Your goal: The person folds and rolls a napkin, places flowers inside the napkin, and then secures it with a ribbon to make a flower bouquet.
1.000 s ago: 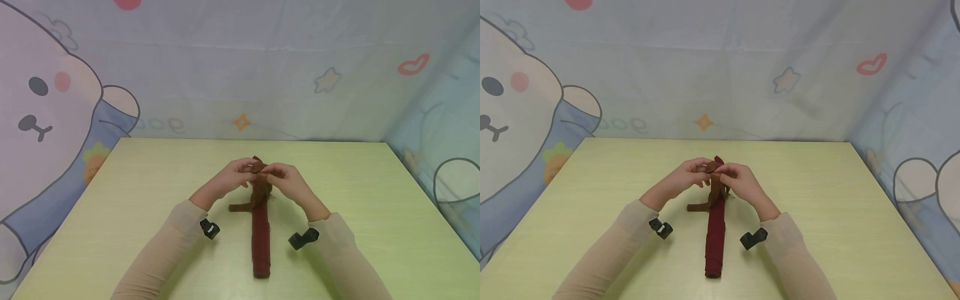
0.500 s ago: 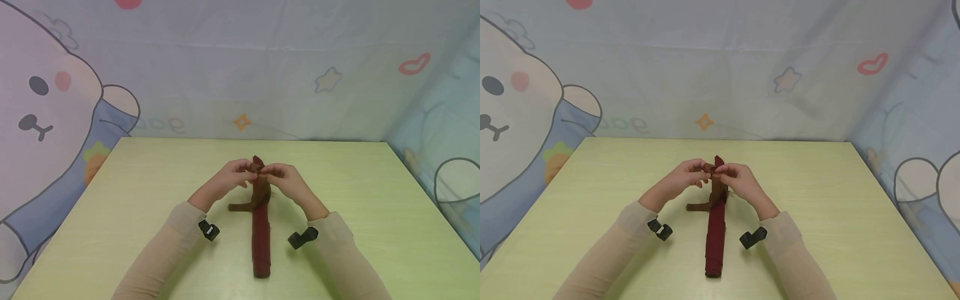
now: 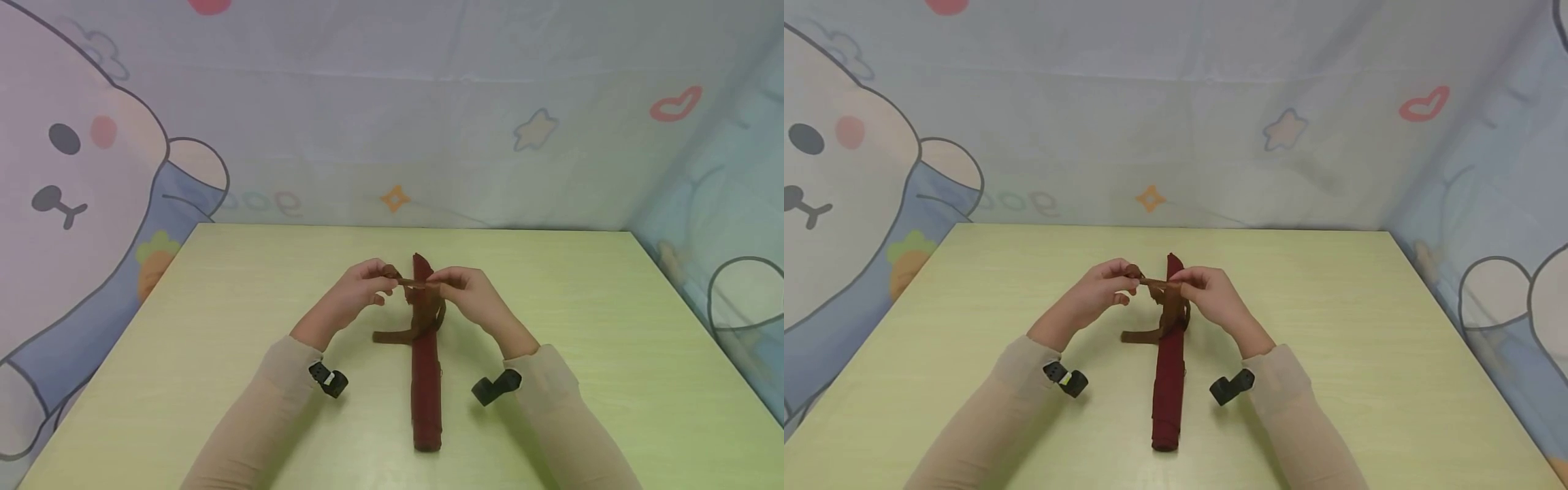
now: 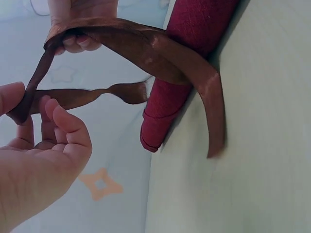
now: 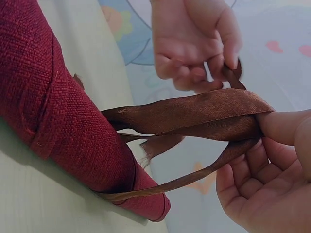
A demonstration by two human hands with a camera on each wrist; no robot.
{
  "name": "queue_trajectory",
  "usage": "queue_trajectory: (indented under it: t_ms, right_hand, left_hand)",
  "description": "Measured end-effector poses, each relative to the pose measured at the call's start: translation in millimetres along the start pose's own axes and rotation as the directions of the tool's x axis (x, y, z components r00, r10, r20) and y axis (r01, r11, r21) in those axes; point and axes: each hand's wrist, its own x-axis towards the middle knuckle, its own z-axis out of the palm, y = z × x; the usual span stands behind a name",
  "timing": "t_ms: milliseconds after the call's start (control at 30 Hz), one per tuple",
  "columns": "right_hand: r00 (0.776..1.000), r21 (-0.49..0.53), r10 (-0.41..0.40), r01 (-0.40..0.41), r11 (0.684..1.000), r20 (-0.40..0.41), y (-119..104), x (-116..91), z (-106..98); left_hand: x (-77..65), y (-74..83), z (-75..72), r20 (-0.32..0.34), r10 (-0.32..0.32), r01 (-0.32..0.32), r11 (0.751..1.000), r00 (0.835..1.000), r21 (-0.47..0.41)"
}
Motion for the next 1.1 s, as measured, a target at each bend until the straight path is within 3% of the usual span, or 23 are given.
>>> queue_trajectory:
  t_ms: [167, 367, 633, 800, 867, 967, 1033, 1100]
  right_hand:
    - [1.000, 0.010, -0.006, 0.006, 1.000, 0.001, 2.2, 0.0, -1.3]
    - [0.999, -0.001, -0.016, 0.016, 1.000, 0.031, 2.5, -0.2, -0.5]
    - [0.998, -0.009, -0.023, 0.023, 1.000, 0.064, -2.5, 0.9, 3.2]
    - [0.996, -0.016, -0.033, 0.035, 0.999, 0.085, -2.8, 2.0, 4.0]
    - [0.995, -0.014, -0.032, 0.033, 0.999, 0.091, -3.1, 2.6, 4.0]
    - [0.994, -0.009, -0.035, 0.036, 0.999, 0.101, -2.9, 3.3, 3.8]
    - [0.994, -0.007, -0.034, 0.035, 0.999, 0.106, -3.6, 3.5, 3.6]
    - [0.993, -0.008, -0.037, 0.038, 0.999, 0.112, -4.0, 3.8, 3.6]
  left_hand:
    - [-3.2, -6.8, -5.7, -0.057, -0.103, 0.105, 0.994, 0.993, 0.034]
    - [-6.3, -11.2, -6.1, -0.090, -0.237, 0.246, 0.964, 0.967, 0.101]
    - [-6.9, -12.1, -4.3, -0.149, -0.310, 0.334, 0.925, 0.939, 0.182]
    - [-4.2, -8.2, -3.7, -0.241, -0.352, 0.392, 0.909, 0.904, 0.144]
    - [-1.9, -6.2, -3.0, -0.278, -0.339, 0.384, 0.914, 0.899, 0.127]
    - [0.1, -4.1, -0.1, -0.328, -0.250, 0.307, 0.942, 0.911, 0.135]
    - [0.6, -3.7, 3.4, -0.362, -0.120, 0.206, 0.956, 0.924, 0.210]
    - [0.5, -3.9, 7.2, -0.372, 0.064, 0.068, 0.941, 0.926, 0.332]
